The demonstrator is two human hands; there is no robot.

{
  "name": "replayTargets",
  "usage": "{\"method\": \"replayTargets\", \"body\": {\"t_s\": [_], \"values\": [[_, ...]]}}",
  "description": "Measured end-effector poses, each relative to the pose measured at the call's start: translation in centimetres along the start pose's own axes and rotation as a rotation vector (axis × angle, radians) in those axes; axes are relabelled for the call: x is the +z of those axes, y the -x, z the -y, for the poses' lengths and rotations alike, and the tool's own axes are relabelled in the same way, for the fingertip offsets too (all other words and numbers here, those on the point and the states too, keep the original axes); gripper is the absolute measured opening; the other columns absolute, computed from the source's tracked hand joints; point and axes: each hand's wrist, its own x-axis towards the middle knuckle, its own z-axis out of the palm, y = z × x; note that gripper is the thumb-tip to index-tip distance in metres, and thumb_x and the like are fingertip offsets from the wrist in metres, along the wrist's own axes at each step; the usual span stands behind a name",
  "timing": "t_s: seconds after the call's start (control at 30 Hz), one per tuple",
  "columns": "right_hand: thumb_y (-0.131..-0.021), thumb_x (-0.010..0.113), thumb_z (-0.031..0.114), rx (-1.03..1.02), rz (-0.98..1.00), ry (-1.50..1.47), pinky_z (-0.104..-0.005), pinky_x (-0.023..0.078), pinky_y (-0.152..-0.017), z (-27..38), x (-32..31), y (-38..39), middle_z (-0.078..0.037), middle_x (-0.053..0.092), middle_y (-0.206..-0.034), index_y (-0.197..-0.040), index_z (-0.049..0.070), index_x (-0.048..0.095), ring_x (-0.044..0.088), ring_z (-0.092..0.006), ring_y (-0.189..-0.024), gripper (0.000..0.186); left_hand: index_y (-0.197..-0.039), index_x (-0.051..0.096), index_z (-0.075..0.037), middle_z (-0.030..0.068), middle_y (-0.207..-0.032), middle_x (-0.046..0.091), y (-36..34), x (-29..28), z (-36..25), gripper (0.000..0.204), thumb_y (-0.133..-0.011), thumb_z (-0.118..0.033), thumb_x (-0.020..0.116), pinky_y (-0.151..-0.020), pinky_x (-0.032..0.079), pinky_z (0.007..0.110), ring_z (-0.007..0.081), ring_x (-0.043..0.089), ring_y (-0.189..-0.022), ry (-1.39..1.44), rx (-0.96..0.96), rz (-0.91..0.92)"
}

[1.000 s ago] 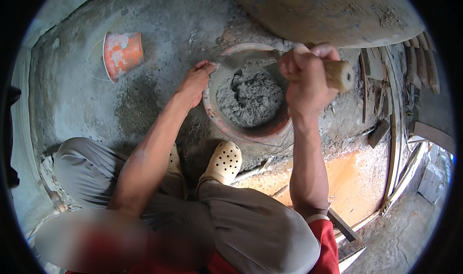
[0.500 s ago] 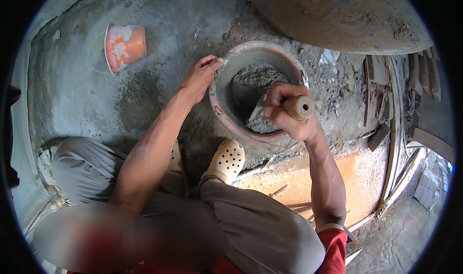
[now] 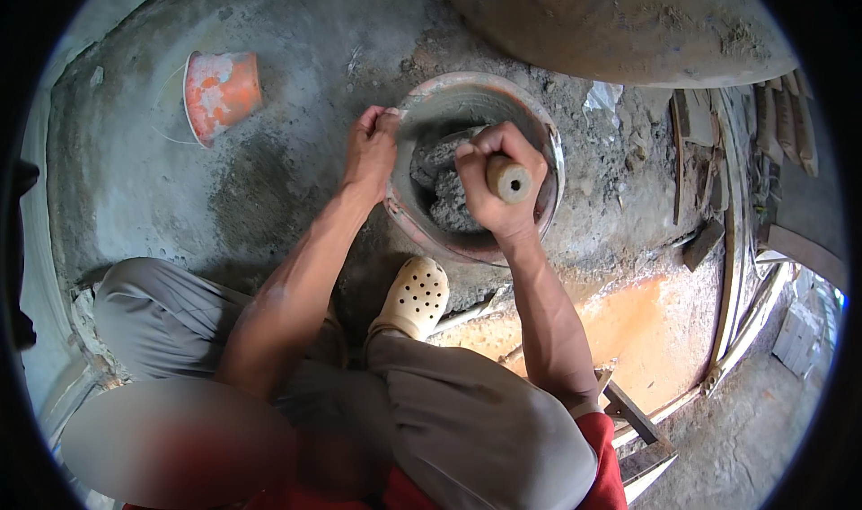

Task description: The person mixes cement in a bucket using a trowel, then carries the bucket to a wall and applies the cement to cover a pipe and surrounding area. The person repeatedly scoops cement from the bucket and smooths it onto the wall surface.

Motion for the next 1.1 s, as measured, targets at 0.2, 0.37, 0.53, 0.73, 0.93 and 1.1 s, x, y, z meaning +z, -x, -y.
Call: {"method": "replayTargets", "body": {"t_s": [0.2,0.37,0.53,0.73,0.93,1.1], "values": [[-0.079,0.068,-0.005,0.091,0.138,0.119,-0.0293,0.046,-0.057,3.7,-2.9,3.4,-0.004,0.058,-0.066,-0.072,0.004,0.051,0.056,-0.0118,-0.06,0.021,-0.089,0.061,-0.006,-0.0042,-0.076,0.052,-0.2,0.3,0.0,0.022,-0.102,-0.024,0.06,-0.064,0.037,0.03,0.0068,0.04,-0.072,-0.044,0.038,-0.076],[-0.083,0.067,-0.004,0.086,0.097,-0.067,-0.0287,0.047,-0.058,5.7,-4.4,1.8,-0.007,0.062,-0.071,-0.077,0.004,0.056,0.057,-0.012,-0.062,0.015,-0.083,0.055,-0.004,-0.0015,-0.069,0.047,-0.2,0.3,0.5,0.027,-0.103,-0.022,0.058,-0.06,0.037,0.033,0.0085,0.04,-0.069,-0.067,0.096,-0.05],[-0.089,0.068,-0.003,-0.063,-0.17,-0.256,-0.0263,0.047,-0.057,3.1,-2.1,-2.1,-0.007,0.063,-0.072,-0.081,0.004,0.055,0.058,-0.0094,-0.064,0.017,-0.084,0.055,-0.003,-0.0011,-0.07,0.046,-0.4,0.1,0.9,0.028,-0.104,-0.023,0.058,-0.059,0.036,0.033,0.009,0.038,-0.069,-0.037,0.076,-0.032],[-0.086,0.071,-0.001,0.115,-0.153,-0.012,-0.0264,0.044,-0.059,-0.3,-0.6,1.2,-0.002,0.059,-0.07,-0.075,0.005,0.053,0.051,-0.0086,-0.064,0.022,-0.089,0.059,-0.006,-0.0033,-0.077,0.049,0.1,0.0,0.4,0.021,-0.103,-0.022,0.059,-0.064,0.036,0.03,0.0074,0.038,-0.073,-0.009,0.024,-0.033],[-0.084,0.069,-0.002,0.086,0.001,0.182,-0.0283,0.045,-0.057,4.6,-2.8,4.7,-0.004,0.06,-0.069,-0.075,0.005,0.053,0.053,-0.0108,-0.06,0.02,-0.082,0.052,-0.004,-0.0005,-0.07,0.046,-0.2,0.5,0.7,0.028,-0.102,-0.022,0.059,-0.06,0.037,0.034,0.0098,0.037,-0.068,-0.079,0.086,-0.102],[-0.095,0.061,-0.004,-0.146,-0.084,-0.289,-0.0285,0.05,-0.055,7.3,-3.9,0.8,-0.011,0.064,-0.074,-0.087,0.005,0.05,0.057,-0.0124,-0.06,0.016,-0.083,0.052,-0.005,-0.0004,-0.069,0.046,-0.6,0.4,1.2,0.028,-0.103,-0.023,0.059,-0.06,0.037,0.035,0.0101,0.037,-0.067,-0.024,0.079,-0.045]]}}
